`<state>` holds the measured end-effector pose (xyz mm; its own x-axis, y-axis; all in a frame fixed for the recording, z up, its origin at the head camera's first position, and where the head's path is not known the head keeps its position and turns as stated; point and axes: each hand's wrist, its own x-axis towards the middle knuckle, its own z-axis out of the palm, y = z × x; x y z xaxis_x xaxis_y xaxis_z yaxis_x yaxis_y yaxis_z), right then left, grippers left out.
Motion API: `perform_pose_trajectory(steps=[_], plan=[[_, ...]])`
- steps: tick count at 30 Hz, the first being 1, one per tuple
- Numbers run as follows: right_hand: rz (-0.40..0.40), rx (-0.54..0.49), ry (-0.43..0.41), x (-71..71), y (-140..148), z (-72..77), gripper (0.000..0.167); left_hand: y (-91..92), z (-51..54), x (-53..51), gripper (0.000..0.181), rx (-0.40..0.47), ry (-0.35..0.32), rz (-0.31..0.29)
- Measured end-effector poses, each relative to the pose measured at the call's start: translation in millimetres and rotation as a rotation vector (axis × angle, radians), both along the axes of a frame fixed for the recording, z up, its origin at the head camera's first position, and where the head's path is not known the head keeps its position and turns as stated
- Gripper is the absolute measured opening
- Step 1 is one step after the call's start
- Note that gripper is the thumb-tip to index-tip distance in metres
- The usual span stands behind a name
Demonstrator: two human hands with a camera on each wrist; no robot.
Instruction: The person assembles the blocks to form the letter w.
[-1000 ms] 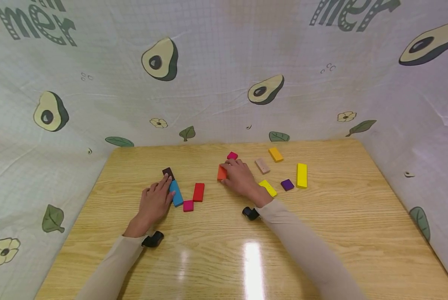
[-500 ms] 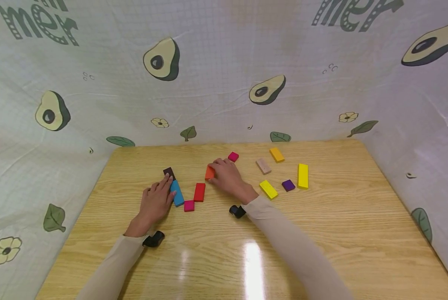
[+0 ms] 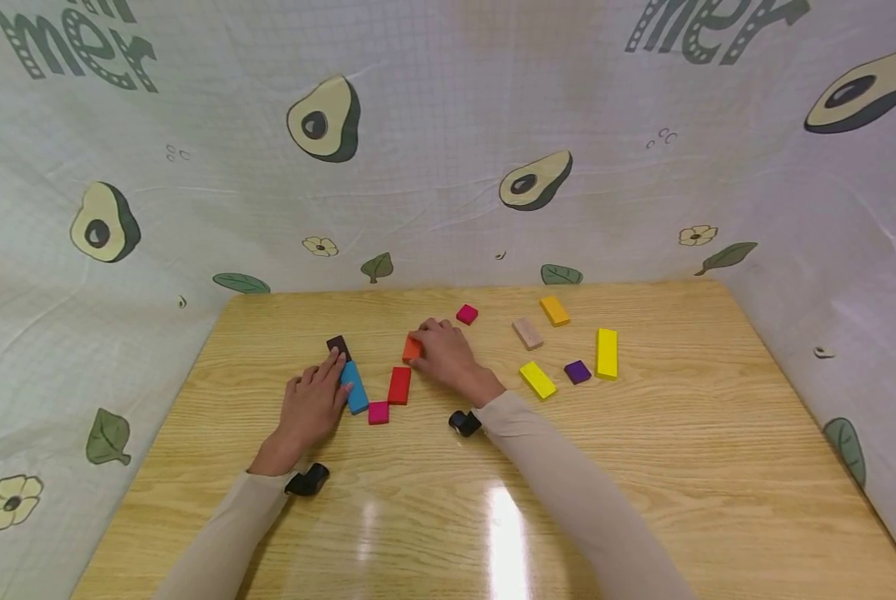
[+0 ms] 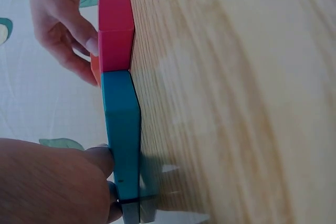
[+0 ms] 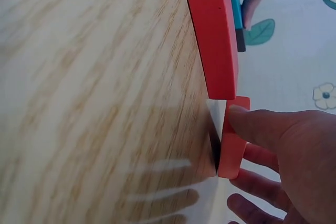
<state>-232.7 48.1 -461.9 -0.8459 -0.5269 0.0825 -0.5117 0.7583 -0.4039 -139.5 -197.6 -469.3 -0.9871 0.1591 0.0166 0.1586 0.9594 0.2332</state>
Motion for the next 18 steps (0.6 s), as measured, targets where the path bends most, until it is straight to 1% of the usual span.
perform_pose_trajectory(steps=[2, 6, 10, 13, 16, 18], plan=[[0.0, 0.009, -0.01, -0.7, -1.2, -0.4, 0.051, 0.1, 0.1, 0.0, 0.055, -0.004, -0.001, -0.001], [0.009, 0.037, 0.009, -1.0, -3.2, -1.5, 0.051, 0.4, 0.3, 1.6, 0.055, -0.012, 0.007, -0.005], [0.028, 0.07, 0.032, -0.8, -3.9, -2.2, 0.051, 0.6, 1.7, 4.9, 0.055, -0.004, 0.05, -0.018], [0.044, 0.083, 0.033, -0.3, -3.9, -1.4, 0.05, 0.3, 1.8, 6.5, 0.055, 0.009, 0.061, -0.025], [0.059, 0.083, 0.024, 0.3, -4.1, 0.0, 0.049, -0.2, 1.7, 5.7, 0.055, 0.009, 0.047, -0.022], [0.069, 0.081, 0.019, 1.1, -4.0, 0.8, 0.048, -0.2, 1.5, 3.4, 0.055, 0.009, 0.026, -0.017]])
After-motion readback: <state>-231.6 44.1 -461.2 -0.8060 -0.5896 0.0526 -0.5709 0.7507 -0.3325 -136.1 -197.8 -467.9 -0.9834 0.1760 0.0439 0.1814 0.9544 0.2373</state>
